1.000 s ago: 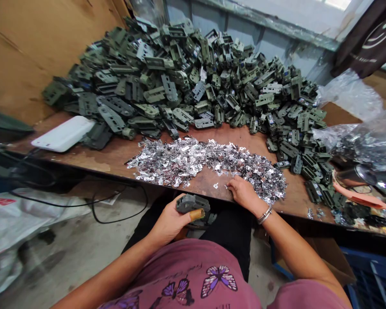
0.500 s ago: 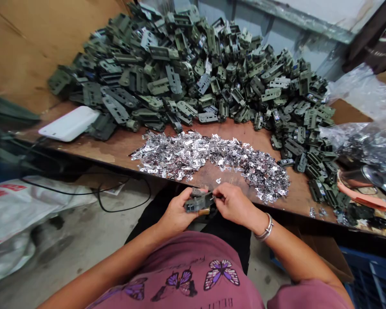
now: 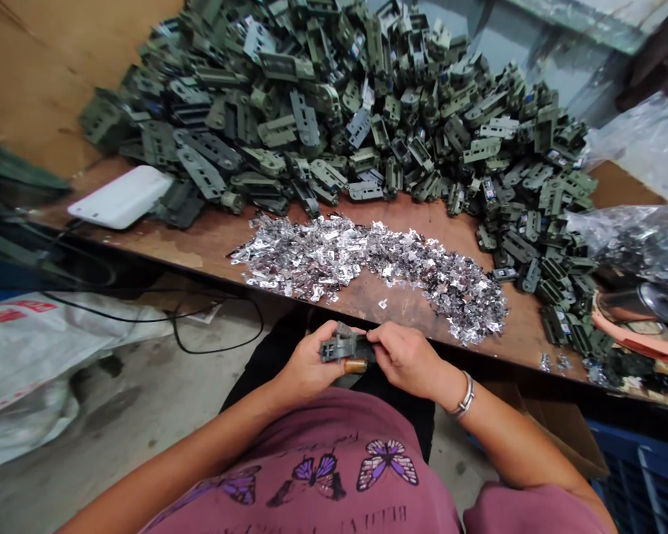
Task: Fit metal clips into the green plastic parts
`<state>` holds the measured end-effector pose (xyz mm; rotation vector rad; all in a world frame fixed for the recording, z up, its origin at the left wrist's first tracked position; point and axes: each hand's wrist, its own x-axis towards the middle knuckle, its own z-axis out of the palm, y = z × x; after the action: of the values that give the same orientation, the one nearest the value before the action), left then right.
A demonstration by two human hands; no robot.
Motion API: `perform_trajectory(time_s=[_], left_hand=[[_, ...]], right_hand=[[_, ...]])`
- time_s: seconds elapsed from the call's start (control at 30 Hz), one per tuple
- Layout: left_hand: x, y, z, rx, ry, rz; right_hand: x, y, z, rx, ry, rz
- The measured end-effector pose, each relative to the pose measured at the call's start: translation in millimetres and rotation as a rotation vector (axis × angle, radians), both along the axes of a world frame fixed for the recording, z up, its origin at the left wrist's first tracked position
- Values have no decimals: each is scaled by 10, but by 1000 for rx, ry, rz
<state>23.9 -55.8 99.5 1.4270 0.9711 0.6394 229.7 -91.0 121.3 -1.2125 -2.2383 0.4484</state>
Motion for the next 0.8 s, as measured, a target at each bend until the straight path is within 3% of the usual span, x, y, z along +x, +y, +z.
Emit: perform_trajectory(time_s=[0.17,0.37,0.5,0.63,0.8], left_hand=[[0,-2,-29,33,69,59],[13,-20,-20,126,87,-4],[-48,-18,-23,156,78,-75],[-123,-6,9,4,46,-40],[-175,-10,58,-61,31,32]], right_hand=[[55,37,42,129,-113,-128],[-63,-15,-20,46,-172,-33],[-96,-61,-83,-167,58,-107],[-36,-115,-109,-363,374,-185],[-84,-156,-153,-114,286,-235]])
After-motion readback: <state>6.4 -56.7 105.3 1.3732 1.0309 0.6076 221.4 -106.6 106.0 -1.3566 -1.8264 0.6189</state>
